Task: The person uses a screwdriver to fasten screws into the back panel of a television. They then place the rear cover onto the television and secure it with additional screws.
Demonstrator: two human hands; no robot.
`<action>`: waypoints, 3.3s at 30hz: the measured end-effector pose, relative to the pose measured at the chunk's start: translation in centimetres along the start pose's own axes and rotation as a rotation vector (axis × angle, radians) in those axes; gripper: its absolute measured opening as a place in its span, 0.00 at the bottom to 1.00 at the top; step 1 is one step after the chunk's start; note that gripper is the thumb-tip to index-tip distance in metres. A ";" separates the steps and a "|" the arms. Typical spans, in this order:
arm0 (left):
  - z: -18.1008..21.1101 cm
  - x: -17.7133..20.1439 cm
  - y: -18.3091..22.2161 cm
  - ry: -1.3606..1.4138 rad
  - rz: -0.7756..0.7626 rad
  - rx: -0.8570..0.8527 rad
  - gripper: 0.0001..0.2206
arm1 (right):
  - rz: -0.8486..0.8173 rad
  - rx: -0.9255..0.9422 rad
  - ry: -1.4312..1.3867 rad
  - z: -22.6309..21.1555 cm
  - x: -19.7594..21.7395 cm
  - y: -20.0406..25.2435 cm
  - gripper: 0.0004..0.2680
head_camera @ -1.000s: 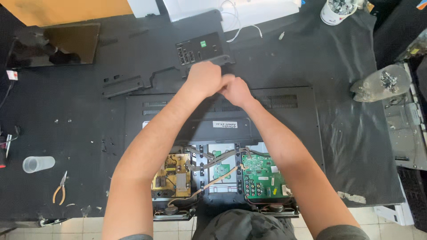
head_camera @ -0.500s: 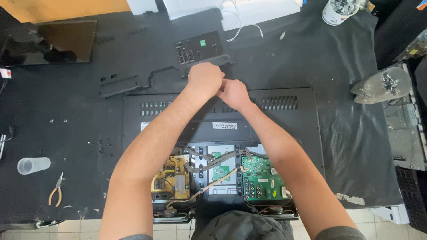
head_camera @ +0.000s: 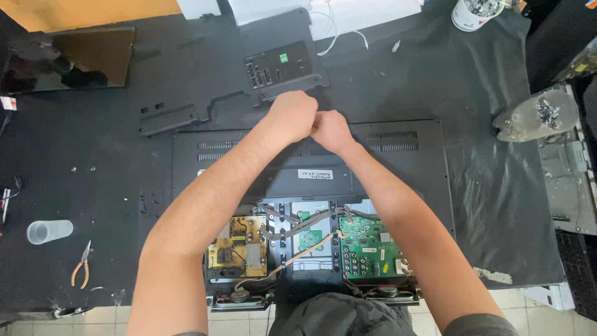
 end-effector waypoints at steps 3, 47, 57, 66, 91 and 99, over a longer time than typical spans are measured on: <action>0.2 0.8 0.2 -0.039 0.030 0.021 0.12 | -0.026 -0.001 -0.053 -1.2 1.1 1.3 0.15; 0.0 8.9 12.1 0.395 0.665 0.051 0.16 | -0.208 -0.638 -1.851 2.3 3.4 13.6 0.18; 8.5 -4.1 14.5 1.463 1.048 0.168 0.12 | -0.173 -0.793 -1.680 7.2 1.9 20.8 0.22; 15.9 -3.8 13.2 0.990 1.210 0.100 0.10 | -0.175 -0.797 -1.702 8.9 1.8 23.3 0.28; 18.8 -2.4 1.9 0.582 1.219 0.223 0.13 | -0.506 -0.825 -1.680 13.8 7.7 23.1 0.34; 12.9 -5.8 -5.9 0.304 0.854 0.303 0.17 | -0.357 -0.676 -1.666 15.4 11.0 22.8 0.19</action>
Point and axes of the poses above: each hand's wrist, its own y-axis away from the middle knuckle, its own x-axis out of the back of the hand, z = x × y, the point moved 6 cm from there along -y, towards the middle knuckle, and after that the axes turned 10 degrees about -x, right-handed, at the moved point
